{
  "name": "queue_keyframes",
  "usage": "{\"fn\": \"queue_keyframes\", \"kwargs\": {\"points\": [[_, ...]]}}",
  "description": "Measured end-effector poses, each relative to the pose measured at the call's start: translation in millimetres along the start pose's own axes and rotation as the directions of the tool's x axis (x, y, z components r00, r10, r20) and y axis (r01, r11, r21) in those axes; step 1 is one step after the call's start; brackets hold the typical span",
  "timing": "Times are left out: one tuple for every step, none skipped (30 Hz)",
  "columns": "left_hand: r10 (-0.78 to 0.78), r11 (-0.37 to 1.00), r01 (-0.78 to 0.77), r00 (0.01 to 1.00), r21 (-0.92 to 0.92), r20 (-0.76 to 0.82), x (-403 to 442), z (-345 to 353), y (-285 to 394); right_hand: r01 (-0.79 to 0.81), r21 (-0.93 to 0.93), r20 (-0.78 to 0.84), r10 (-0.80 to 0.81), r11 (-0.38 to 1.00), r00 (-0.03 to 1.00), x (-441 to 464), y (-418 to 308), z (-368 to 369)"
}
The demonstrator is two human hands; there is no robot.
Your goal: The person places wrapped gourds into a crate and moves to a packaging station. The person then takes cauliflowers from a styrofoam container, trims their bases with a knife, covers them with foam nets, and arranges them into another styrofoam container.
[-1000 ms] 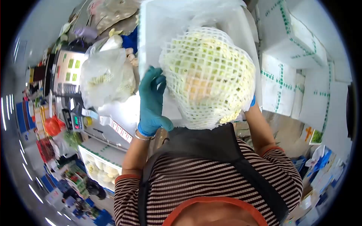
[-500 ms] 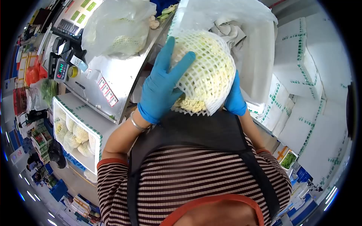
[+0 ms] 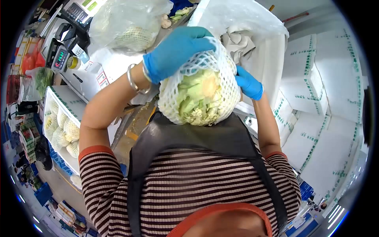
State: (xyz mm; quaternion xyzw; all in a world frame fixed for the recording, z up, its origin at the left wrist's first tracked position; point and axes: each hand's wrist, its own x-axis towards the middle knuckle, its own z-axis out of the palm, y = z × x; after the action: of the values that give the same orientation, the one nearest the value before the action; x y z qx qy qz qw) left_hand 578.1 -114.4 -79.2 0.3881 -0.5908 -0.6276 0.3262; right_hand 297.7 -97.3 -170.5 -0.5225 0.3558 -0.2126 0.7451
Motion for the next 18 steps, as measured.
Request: {"fn": "queue_keyframes", "kwargs": {"points": [[0.007, 0.994, -0.006, 1.000, 0.106, -0.007, 6, 3, 7, 0.002, -0.017, -0.003, -0.002, 1.000, 1.000, 1, 0, 5], [0.170, 0.919, -0.152, 0.985, 0.363, -0.017, 8, 4, 13, 0.001, -0.031, -0.005, -0.001, 1.000, 1.000, 1, 1, 9], [0.324, 0.758, -0.270, 0.946, 0.593, 0.017, 8, 6, 18, 0.005, -0.094, 0.015, -0.004, 0.996, 1.000, 1, 3, 8], [0.452, 0.528, -0.348, 0.887, 0.774, 0.091, 10, 7, 19, -0.002, -0.092, 0.009, 0.003, 0.996, 1.000, 0, 8, 9], [0.678, 0.274, -0.489, 0.709, 0.828, 0.194, 26, -5, 0, -0.008, -0.087, 0.004, 0.008, 0.996, 1.000, 1, 10, 13], [0.498, 0.532, -0.447, 0.852, 0.719, 0.161, 33, -13, -23, -0.042, -0.055, -0.020, 0.041, 0.998, 0.999, -3, 8, 20], [0.285, 0.746, -0.331, 0.943, 0.577, 0.174, 38, -20, -47, -0.075, -0.021, -0.045, 0.074, 0.997, 0.996, -7, 5, 28], [0.057, 0.897, -0.147, 0.974, 0.416, 0.221, 37, -24, -64, -0.106, 0.015, -0.069, 0.107, 0.994, 0.992, -10, 1, 36], [0.000, 0.908, -0.092, 0.976, 0.408, 0.218, 33, -28, -70, -0.152, 0.035, -0.141, 0.155, 0.988, 0.978, -15, 4, 42], [-0.054, 0.913, -0.039, 0.975, 0.406, 0.216, 30, -33, -73, -0.177, 0.051, -0.185, 0.183, 0.983, 0.966, -20, 9, 43], [-0.111, 0.914, 0.013, 0.970, 0.405, 0.218, 30, -40, -74, -0.200, 0.070, -0.228, 0.211, 0.977, 0.951, -25, 14, 43], [-0.140, 0.923, 0.059, 0.972, 0.380, 0.189, 31, -46, -78, -0.178, 0.105, -0.276, 0.200, 0.979, 0.940, -31, 14, 46], [-0.172, 0.931, 0.107, 0.972, 0.349, 0.162, 31, -50, -78, -0.158, 0.140, -0.324, 0.196, 0.977, 0.925, -36, 13, 49], [-0.202, 0.936, 0.150, 0.970, 0.318, 0.137, 33, -52, -78, -0.135, 0.173, -0.376, 0.192, 0.976, 0.907, -41, 13, 50], [-0.198, 0.940, 0.153, 0.973, 0.305, 0.120, 35, -54, -74, -0.161, 0.209, -0.400, 0.235, 0.965, 0.886, -47, 18, 46], [-0.212, 0.932, 0.175, 0.974, 0.316, 0.085, 39, -56, -69, -0.206, 0.197, -0.438, 0.274, 0.958, 0.856, -50, 13, 41], [-0.227, 0.924, 0.198, 0.973, 0.327, 0.053, 44, -56, -65, -0.124, 0.141, -0.497, 0.178, 0.982, 0.849, -48, 10, 37], [-0.240, 0.915, 0.218, 0.971, 0.339, 0.023, 48, -54, -61, -0.043, 0.080, -0.552, 0.080, 0.996, 0.830, -44, 4, 32]]}}
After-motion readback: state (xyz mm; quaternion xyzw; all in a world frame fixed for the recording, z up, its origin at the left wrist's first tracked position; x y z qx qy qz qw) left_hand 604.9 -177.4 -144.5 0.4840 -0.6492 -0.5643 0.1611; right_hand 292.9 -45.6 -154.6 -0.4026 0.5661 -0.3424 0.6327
